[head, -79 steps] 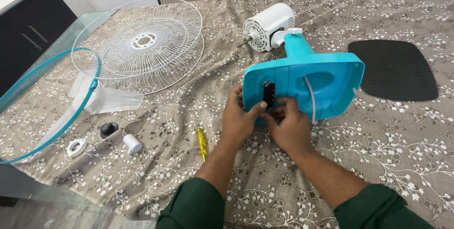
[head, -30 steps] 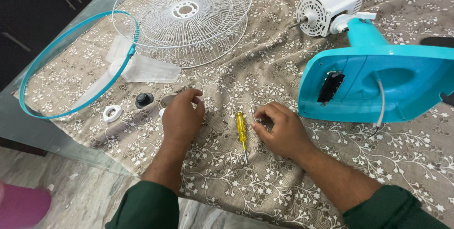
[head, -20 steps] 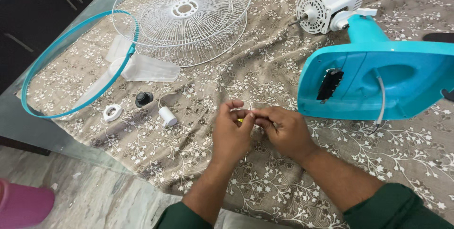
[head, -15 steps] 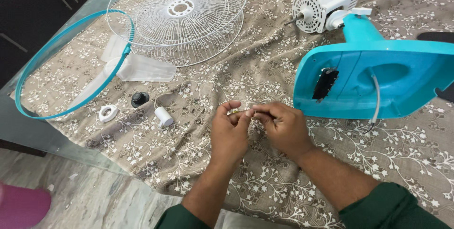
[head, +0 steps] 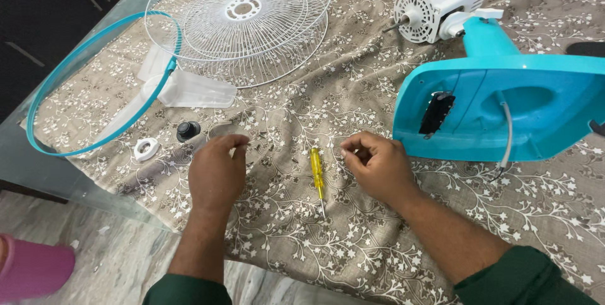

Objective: The person assembles an electric fan by attaching the motor to the fan housing, securing it with screws, and installing the speed control switch. The person uses a screwdriver to tighten the screws and aligns the components on a table.

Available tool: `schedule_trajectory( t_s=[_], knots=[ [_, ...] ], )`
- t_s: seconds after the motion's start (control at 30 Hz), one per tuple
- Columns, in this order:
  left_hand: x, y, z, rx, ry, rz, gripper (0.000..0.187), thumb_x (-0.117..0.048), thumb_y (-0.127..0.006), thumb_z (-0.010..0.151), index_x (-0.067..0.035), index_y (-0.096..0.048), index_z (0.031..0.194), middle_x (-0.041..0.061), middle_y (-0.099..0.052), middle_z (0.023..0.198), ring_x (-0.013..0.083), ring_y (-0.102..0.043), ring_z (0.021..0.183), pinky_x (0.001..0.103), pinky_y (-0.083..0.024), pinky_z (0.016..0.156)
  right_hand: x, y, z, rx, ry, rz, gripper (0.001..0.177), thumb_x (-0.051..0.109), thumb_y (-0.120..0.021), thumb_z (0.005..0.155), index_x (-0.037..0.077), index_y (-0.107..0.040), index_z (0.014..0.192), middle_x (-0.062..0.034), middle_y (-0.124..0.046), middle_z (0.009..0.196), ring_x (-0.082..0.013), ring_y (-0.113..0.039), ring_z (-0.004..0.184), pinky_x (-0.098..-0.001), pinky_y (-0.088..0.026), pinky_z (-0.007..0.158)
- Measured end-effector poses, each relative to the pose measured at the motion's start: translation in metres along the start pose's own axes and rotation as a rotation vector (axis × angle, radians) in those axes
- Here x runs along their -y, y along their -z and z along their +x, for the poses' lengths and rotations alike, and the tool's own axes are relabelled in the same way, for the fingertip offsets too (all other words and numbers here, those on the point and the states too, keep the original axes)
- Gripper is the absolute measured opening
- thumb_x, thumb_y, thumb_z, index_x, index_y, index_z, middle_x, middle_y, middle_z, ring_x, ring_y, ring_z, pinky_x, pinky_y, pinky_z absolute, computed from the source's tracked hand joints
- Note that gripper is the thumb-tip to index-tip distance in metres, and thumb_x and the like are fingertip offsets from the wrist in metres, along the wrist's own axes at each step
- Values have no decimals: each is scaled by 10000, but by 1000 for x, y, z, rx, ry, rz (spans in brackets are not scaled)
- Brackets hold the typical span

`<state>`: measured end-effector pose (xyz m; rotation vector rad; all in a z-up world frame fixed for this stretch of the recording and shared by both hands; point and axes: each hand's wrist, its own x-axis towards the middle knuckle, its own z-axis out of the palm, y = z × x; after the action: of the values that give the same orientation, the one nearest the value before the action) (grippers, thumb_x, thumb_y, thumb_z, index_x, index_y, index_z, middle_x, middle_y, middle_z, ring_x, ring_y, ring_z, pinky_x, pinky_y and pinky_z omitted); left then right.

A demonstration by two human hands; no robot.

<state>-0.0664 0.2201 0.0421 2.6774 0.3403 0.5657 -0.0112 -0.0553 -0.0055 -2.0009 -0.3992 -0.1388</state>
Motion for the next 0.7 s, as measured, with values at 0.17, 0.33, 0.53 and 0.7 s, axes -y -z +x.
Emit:
schedule_trajectory(
  t_s=[0.17,0.33,0.53,0.7],
  knots=[
    [-1,-2,-6,187,9,56,191,-344,-745,869,-228,-819,1001,34,-749,1001,277,-715,880,433,-559,788,-1,0,0,12,-8,40,172,100,-733,872,77,-760,1040,-37,-810,861,-65,-736,709,-253,-594,634],
    [-13,-4,-10,296,121,111,199,-401,-741,863,-249,-823,962,14,-754,972,266,-722,864,429,-567,788,-2,1,0,27,-8,40,192,113,-736,881,82,-763,1068,-41,-817,885,-71,-741,719,-258,-601,649],
    [-24,-3,-13,190,-1,85,178,-326,-749,870,-169,-805,934,28,-758,946,278,-725,827,429,-568,740,1,1,1,64,25,42,186,198,-775,896,61,-761,1019,-47,-816,888,-91,-760,756,-260,-610,669],
    [-54,-24,-19,268,227,-415,140,-236,-746,909,-125,-774,990,55,-788,834,162,-734,708,327,-571,655,15,8,-6,-82,218,14,174,192,-793,893,56,-770,998,-67,-796,914,-115,-756,747,-273,-594,626]
  ],
)
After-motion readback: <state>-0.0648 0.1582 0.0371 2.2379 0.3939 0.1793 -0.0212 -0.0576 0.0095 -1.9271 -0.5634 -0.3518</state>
